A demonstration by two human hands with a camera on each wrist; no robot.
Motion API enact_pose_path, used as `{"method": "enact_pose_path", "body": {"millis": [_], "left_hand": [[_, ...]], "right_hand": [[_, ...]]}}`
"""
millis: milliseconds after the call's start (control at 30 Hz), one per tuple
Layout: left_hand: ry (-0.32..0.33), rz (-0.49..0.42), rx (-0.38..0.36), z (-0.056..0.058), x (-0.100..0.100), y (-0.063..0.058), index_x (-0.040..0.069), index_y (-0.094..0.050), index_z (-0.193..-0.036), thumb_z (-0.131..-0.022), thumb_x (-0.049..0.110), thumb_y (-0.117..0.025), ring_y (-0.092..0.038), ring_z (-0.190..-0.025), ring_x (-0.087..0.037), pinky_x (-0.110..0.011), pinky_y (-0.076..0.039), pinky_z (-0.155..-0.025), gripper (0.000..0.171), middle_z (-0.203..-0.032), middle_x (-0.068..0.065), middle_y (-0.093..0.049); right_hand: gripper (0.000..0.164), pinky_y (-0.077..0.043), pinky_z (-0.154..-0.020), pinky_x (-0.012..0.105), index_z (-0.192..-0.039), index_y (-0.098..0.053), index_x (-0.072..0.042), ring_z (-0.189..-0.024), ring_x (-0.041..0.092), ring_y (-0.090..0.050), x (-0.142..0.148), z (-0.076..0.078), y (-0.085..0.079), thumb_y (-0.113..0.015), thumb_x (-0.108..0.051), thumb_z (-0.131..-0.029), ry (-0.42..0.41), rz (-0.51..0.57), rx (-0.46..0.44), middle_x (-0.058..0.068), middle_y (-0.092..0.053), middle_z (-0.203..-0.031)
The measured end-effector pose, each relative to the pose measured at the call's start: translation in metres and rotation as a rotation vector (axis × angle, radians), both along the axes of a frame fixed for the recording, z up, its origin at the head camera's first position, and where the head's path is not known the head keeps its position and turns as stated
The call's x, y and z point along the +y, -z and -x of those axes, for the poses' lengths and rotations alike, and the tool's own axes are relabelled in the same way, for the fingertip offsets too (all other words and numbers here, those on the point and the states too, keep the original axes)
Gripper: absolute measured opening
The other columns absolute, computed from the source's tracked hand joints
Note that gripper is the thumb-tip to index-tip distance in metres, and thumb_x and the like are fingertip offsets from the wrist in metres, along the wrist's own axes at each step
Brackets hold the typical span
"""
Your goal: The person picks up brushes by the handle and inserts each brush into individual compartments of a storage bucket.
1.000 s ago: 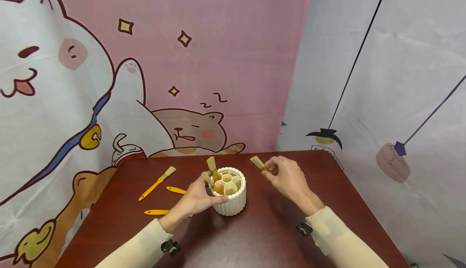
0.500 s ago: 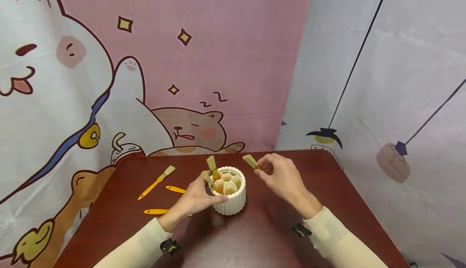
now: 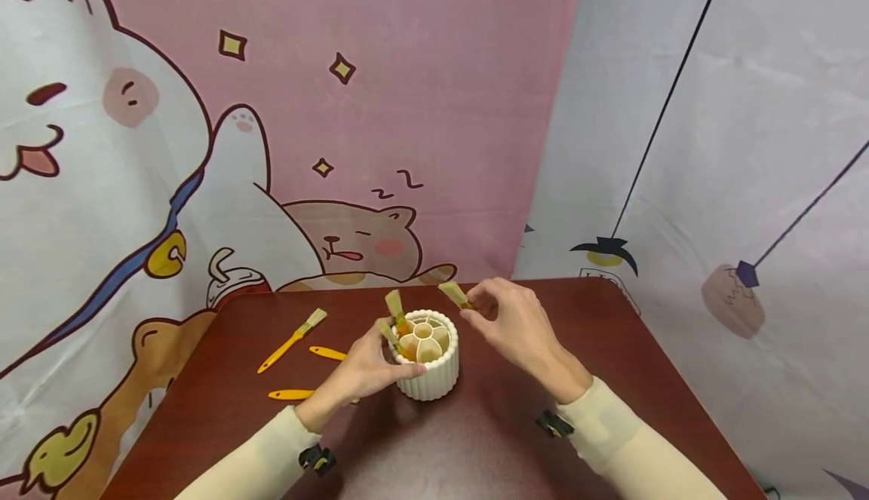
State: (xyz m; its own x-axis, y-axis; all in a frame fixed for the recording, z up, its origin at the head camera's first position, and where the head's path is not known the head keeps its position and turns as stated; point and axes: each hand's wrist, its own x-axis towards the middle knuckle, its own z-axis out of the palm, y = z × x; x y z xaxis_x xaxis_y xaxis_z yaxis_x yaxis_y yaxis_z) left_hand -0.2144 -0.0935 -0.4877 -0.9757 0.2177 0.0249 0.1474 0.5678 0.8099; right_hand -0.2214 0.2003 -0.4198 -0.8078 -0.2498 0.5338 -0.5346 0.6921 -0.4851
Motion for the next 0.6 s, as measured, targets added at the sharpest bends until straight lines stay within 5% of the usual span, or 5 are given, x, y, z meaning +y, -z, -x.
{"method": "enact_pose_path", "body": {"millis": [233, 600], "left_hand": [[0.007, -0.017, 0.013, 0.0, 0.0, 0.0, 0.0, -0.052, -0.164, -0.081, 0.039, -0.107, -0.069, -0.145, -0.041, -0.064, -0.055, -0.125, 0.107, -0.158, -0.022, -0.068], [0.011, -0.017, 0.008, -0.001, -0.001, 0.0, 0.001, -0.051, -0.165, -0.082, 0.039, -0.106, -0.069, -0.144, -0.04, -0.064, -0.056, -0.124, 0.108, -0.158, -0.022, -0.068]], "right_hand": [[0.018, -0.06, -0.072, 0.025, -0.106, -0.085, -0.016, -0.08, 0.007, -0.07, -0.01, 0.0, -0.006, -0.098, -0.01, -0.094, -0.033, 0.019, 0.009, -0.003, -0.08, -0.094], [0.021, -0.067, -0.075, 0.038, -0.107, -0.085, -0.015, -0.084, 0.015, -0.078, -0.027, -0.006, -0.012, -0.099, -0.009, -0.093, -0.083, 0.053, 0.041, -0.004, -0.082, -0.096]]}}
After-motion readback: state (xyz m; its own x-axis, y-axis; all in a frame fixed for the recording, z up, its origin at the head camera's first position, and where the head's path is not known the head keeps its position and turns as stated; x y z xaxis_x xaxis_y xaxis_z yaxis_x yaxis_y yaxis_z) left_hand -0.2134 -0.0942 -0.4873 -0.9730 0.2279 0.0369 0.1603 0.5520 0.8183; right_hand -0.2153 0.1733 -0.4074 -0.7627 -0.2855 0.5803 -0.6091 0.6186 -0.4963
